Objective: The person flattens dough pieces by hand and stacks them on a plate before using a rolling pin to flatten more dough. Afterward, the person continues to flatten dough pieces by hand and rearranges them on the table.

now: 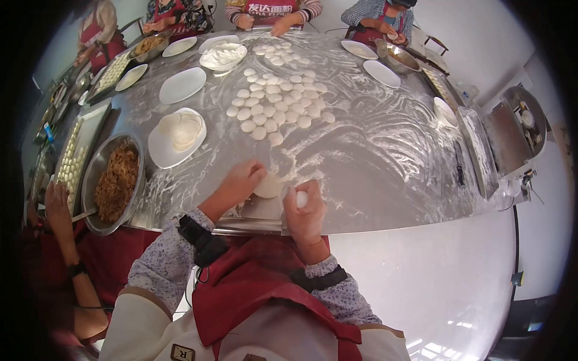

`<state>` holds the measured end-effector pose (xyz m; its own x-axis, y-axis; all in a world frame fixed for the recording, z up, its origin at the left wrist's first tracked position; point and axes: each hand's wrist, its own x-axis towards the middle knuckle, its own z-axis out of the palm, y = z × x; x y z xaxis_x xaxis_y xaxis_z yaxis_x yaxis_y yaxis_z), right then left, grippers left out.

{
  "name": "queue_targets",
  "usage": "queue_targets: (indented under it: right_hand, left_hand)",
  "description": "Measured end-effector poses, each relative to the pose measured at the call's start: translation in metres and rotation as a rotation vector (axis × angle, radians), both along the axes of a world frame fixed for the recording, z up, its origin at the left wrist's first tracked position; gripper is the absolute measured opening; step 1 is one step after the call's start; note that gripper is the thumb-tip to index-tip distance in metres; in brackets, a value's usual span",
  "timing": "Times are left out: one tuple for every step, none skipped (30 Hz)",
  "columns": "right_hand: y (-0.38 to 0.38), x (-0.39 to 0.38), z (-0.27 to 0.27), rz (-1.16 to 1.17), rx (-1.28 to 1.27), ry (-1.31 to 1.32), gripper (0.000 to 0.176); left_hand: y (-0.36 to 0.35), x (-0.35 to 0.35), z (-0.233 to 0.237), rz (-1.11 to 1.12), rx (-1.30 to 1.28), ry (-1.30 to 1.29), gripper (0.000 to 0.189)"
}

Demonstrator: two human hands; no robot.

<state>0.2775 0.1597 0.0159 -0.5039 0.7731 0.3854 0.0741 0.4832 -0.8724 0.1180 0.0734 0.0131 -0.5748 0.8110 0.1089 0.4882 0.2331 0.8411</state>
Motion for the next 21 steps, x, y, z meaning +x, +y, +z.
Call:
queue_targets:
  right_hand:
    - [0.0, 0.001, 0.0, 0.0, -0.016, 0.006, 0.013]
    - [0.0, 0.002, 0.0, -0.004, -0.013, 0.006, 0.013]
    - [0.001, 0.001, 0.0, -0.001, -0.005, 0.002, 0.013]
    - [0.001, 0.001, 0.0, 0.004, 0.004, 0.0, 0.013]
    - [0.001, 0.0, 0.002, 0.005, 0.007, 0.001, 0.013]
    - [-0.001, 0.001, 0.005, -0.003, 0.022, -0.004, 0.013]
    - [-0.002, 0.001, 0.007, -0.011, 0.036, -0.008, 0.013]
    - [-0.001, 0.001, 0.005, -0.01, 0.034, -0.008, 0.013]
    - [0.0, 0.0, 0.002, -0.001, 0.015, 0.006, 0.013]
    - [0.0, 0.001, 0.0, 0.007, -0.004, 0.018, 0.013]
    - [0.0, 0.002, -0.001, 0.006, -0.007, 0.017, 0.013]
    - [0.0, 0.002, -0.001, 0.009, -0.017, 0.004, 0.013]
    - [0.001, 0.001, -0.001, 0.017, -0.026, -0.01, 0.013]
    - [0.002, -0.002, 0.0, 0.027, -0.027, -0.01, 0.013]
    - [0.004, -0.006, 0.001, 0.027, -0.07, -0.014, 0.014]
    - [0.007, -0.011, 0.003, 0.025, -0.114, -0.02, 0.015]
    - [0.011, -0.022, 0.005, 0.025, -0.118, -0.022, 0.015]
    - [0.018, -0.037, 0.009, 0.01, -0.011, -0.057, 0.016]
    - [0.025, -0.051, 0.013, -0.006, 0.101, -0.091, 0.018]
    - [0.03, -0.063, 0.015, -0.008, 0.105, -0.091, 0.018]
    - [0.033, -0.075, 0.015, 0.011, 0.108, -0.084, 0.016]
  left_hand:
    - [0.008, -0.002, -0.003, 0.053, 0.04, -0.061, 0.02]
    - [0.014, -0.003, -0.007, 0.108, 0.079, -0.122, 0.019]
    - [0.018, -0.002, -0.013, 0.108, 0.082, -0.123, 0.019]
    - [0.022, 0.0, -0.019, 0.056, 0.082, -0.078, 0.017]
    - [0.023, 0.0, -0.025, 0.004, 0.081, -0.034, 0.016]
    - [0.02, 0.004, -0.02, 0.004, 0.082, -0.034, 0.016]
    - [0.014, 0.008, -0.016, -0.11, 0.053, 0.046, 0.016]
    - [0.009, 0.01, -0.012, -0.224, 0.024, 0.126, 0.016]
    - [0.003, 0.01, -0.009, -0.224, 0.019, 0.126, 0.016]
    - [-0.004, 0.008, -0.008, -0.174, -0.008, 0.056, 0.015]
    - [-0.01, 0.007, -0.007, -0.125, -0.033, -0.013, 0.014]
    - [-0.014, 0.008, -0.007, -0.125, -0.035, -0.015, 0.014]
    - [-0.018, 0.008, -0.007, -0.139, -0.059, 0.008, 0.014]
    - [-0.023, 0.008, -0.007, -0.149, -0.083, 0.031, 0.014]
    - [-0.025, 0.008, -0.004, -0.141, -0.084, 0.033, 0.014]
    - [-0.025, 0.012, -0.001, -0.145, -0.075, 0.063, 0.014]
    - [-0.024, 0.016, -0.001, -0.154, -0.068, 0.09, 0.013]
    - [-0.021, 0.018, -0.005, -0.158, -0.071, 0.086, 0.013]
    - [-0.014, 0.016, -0.011, -0.133, -0.012, 0.132, 0.014]
    - [-0.008, 0.016, -0.014, -0.106, 0.049, 0.179, 0.015]
    - [-0.004, 0.017, -0.012, -0.105, 0.054, 0.18, 0.015]
